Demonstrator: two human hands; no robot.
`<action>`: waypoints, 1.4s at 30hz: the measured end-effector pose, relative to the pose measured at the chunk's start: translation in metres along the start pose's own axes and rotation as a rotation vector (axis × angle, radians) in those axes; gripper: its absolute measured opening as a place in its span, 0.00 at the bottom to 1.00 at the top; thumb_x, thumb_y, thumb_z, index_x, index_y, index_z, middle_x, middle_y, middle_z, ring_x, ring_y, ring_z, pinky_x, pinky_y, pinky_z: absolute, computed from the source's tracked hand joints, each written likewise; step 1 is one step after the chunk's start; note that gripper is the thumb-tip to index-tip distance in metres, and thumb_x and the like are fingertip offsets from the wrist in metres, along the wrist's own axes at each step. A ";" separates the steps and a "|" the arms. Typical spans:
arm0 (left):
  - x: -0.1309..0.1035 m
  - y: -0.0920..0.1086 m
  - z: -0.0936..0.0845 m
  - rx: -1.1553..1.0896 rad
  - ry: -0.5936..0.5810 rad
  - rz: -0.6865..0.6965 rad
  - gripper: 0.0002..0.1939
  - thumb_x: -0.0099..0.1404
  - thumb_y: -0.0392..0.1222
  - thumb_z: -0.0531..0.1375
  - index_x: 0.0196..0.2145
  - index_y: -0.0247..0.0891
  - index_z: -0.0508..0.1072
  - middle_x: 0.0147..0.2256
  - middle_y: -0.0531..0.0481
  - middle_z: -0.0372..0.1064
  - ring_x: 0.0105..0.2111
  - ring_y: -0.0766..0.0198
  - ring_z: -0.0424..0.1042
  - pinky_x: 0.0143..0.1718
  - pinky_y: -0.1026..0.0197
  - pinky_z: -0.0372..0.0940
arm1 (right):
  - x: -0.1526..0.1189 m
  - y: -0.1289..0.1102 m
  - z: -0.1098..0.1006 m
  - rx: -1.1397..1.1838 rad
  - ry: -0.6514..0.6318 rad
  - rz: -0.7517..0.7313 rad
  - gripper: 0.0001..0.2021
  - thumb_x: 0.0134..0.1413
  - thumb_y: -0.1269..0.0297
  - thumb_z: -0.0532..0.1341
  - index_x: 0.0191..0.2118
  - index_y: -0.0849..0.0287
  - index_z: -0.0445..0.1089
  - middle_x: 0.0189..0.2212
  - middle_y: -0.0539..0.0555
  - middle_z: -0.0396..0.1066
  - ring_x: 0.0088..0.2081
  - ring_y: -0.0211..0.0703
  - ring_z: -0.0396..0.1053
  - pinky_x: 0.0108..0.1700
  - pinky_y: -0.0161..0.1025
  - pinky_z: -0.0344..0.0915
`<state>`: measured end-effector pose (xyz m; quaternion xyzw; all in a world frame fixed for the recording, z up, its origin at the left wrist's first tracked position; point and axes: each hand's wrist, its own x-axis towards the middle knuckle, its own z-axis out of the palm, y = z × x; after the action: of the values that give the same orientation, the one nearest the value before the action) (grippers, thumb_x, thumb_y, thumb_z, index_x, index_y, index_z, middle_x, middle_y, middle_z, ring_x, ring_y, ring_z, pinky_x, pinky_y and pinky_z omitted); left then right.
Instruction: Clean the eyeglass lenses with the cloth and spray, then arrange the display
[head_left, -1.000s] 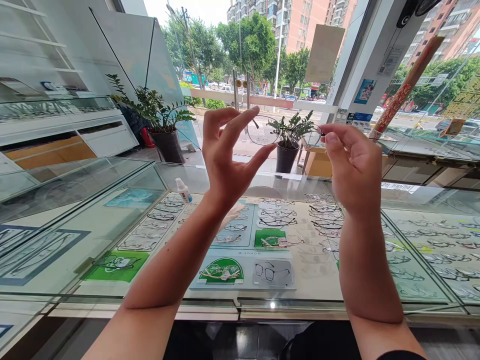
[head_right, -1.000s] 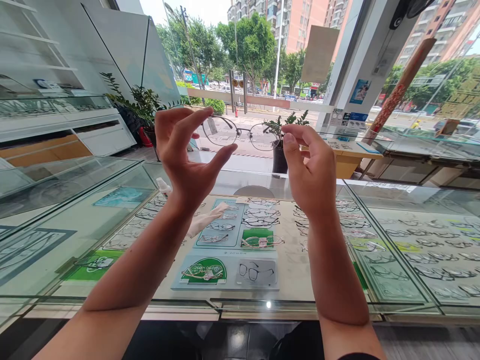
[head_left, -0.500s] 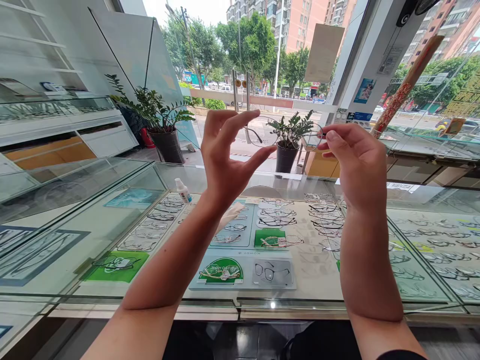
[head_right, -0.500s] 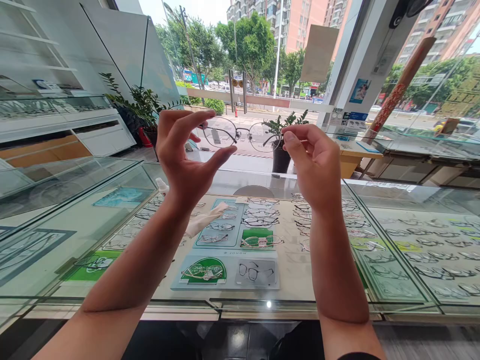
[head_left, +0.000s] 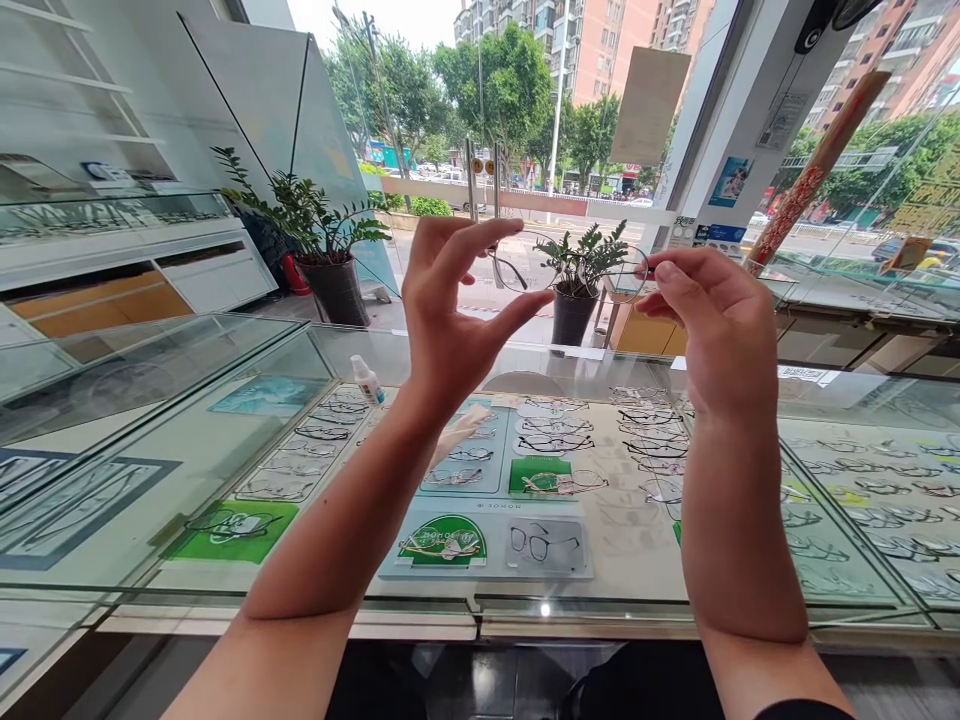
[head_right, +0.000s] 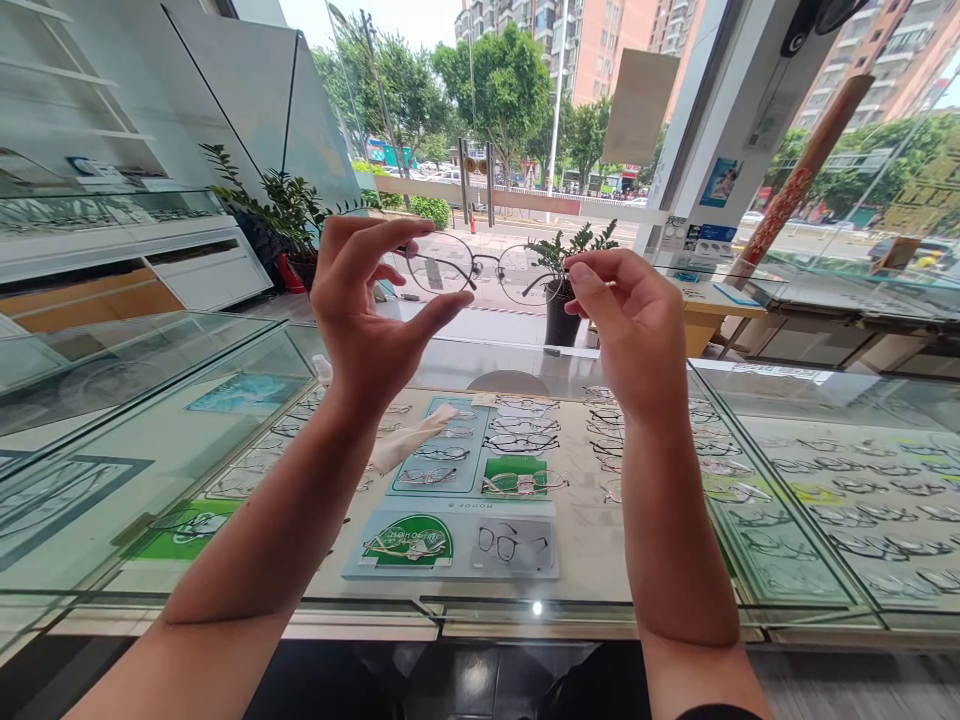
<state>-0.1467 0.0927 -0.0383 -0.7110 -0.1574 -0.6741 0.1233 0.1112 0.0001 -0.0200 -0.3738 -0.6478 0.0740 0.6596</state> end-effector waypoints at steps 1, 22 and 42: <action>0.000 0.000 0.000 -0.004 0.001 -0.002 0.35 0.67 0.72 0.74 0.65 0.56 0.80 0.52 0.45 0.74 0.54 0.46 0.77 0.46 0.48 0.75 | 0.000 -0.001 0.000 0.018 0.006 0.016 0.13 0.72 0.45 0.69 0.48 0.47 0.83 0.46 0.53 0.83 0.40 0.47 0.81 0.45 0.50 0.81; 0.001 0.003 -0.001 -0.008 -0.027 -0.046 0.35 0.68 0.76 0.71 0.64 0.57 0.80 0.54 0.44 0.77 0.53 0.47 0.78 0.43 0.48 0.76 | -0.001 -0.008 0.005 0.207 -0.016 0.087 0.17 0.67 0.42 0.73 0.50 0.47 0.82 0.50 0.53 0.84 0.41 0.45 0.81 0.37 0.43 0.79; 0.002 0.016 -0.003 -0.035 -0.064 -0.074 0.30 0.73 0.69 0.71 0.66 0.56 0.78 0.57 0.42 0.75 0.56 0.46 0.78 0.44 0.47 0.78 | -0.002 -0.004 0.003 0.107 -0.064 0.068 0.20 0.69 0.37 0.69 0.54 0.44 0.79 0.51 0.55 0.84 0.38 0.48 0.80 0.34 0.47 0.77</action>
<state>-0.1428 0.0774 -0.0351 -0.7278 -0.1758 -0.6580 0.0808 0.1064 -0.0027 -0.0193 -0.3572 -0.6508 0.1426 0.6546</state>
